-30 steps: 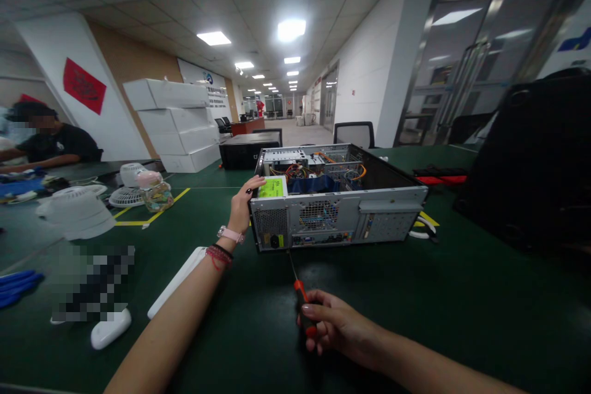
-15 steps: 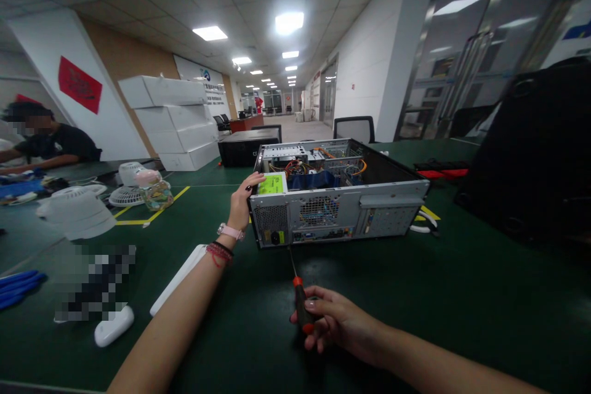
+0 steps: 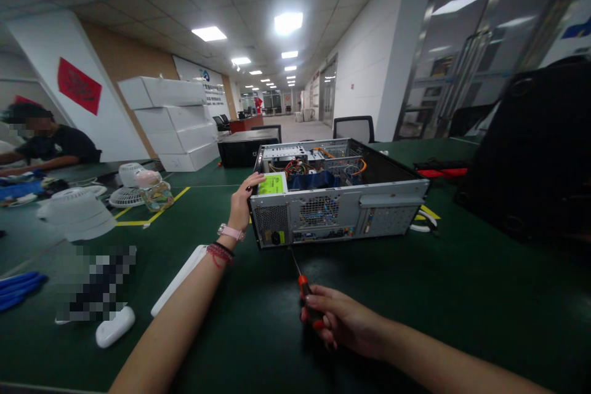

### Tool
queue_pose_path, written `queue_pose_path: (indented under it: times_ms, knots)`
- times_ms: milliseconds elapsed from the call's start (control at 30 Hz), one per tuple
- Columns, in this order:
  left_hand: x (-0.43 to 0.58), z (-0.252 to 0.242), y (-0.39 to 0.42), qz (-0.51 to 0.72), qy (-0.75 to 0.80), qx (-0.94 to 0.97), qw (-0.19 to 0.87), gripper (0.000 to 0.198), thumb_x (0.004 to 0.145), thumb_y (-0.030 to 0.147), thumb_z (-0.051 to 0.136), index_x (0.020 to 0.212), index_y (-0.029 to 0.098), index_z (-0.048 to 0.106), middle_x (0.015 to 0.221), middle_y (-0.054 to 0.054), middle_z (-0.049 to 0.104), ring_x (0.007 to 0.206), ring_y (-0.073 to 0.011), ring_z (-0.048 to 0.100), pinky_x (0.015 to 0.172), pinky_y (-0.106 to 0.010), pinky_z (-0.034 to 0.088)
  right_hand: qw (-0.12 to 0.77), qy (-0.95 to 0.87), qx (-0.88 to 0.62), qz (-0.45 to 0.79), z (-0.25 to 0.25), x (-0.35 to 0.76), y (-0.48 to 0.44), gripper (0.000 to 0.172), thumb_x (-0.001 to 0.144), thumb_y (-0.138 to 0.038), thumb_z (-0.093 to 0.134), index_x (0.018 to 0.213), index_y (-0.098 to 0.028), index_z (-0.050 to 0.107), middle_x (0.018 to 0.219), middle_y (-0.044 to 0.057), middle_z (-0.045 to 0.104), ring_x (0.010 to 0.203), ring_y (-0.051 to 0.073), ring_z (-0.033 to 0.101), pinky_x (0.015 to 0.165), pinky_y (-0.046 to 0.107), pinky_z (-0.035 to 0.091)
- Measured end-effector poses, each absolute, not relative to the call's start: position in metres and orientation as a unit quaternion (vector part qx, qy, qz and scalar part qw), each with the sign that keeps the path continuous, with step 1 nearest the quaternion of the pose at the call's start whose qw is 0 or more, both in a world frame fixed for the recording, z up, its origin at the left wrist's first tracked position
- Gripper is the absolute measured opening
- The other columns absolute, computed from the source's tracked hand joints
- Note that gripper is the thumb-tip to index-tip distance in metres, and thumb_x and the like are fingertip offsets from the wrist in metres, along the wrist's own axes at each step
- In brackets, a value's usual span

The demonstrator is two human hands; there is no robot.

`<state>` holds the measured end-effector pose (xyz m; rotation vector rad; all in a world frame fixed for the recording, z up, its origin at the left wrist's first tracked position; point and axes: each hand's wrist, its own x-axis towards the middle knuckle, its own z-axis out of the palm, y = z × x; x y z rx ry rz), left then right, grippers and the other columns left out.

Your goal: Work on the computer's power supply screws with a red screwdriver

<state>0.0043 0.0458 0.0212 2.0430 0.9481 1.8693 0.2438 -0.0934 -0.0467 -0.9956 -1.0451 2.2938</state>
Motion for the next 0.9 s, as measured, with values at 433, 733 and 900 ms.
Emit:
queue_pose_path:
  times_ms: [433,733,900]
  knots:
    - [0.0039,0.0206,0.0463,0.629,0.336,0.694,0.097,0.043,0.088,0.026,0.026,0.101,0.017,0.066,0.12,-0.006,0.062,0.123,-0.0201,0.048,0.109,-0.041,0.03,0.203,-0.375,-0.344,0.836,-0.045,0.2431,-0.0958,0.052,0.066,-0.036,0.073,0.108,-0.019,0.047,0.071,-0.004,0.06,0.048,0.006,0.055,0.046,0.019,0.035]
    - [0.0042,0.0223,0.045,0.626,0.338,0.696,0.097,0.044,0.088,0.025,0.026,0.102,0.017,0.066,0.121,-0.006,0.062,0.124,-0.0201,0.047,0.11,-0.04,0.03,0.198,-0.375,-0.301,0.854,-0.0475,0.2449,-0.093,0.053,0.069,-0.031,0.067,0.116,-0.018,0.048,0.104,0.006,0.059,0.063,0.012,0.065,0.055,0.022,0.044]
    - [0.0029,0.0202,0.0466,0.624,0.338,0.698,0.095,0.044,0.088,0.025,0.026,0.104,0.017,0.066,0.122,-0.005,0.061,0.124,-0.0198,0.047,0.109,-0.04,0.03,0.2,-0.382,-0.286,0.856,-0.0499,0.2454,-0.0916,0.051,0.071,-0.031,0.061,0.118,-0.018,0.045,0.117,0.011,0.057,0.065,0.013,0.066,0.056,0.023,0.044]
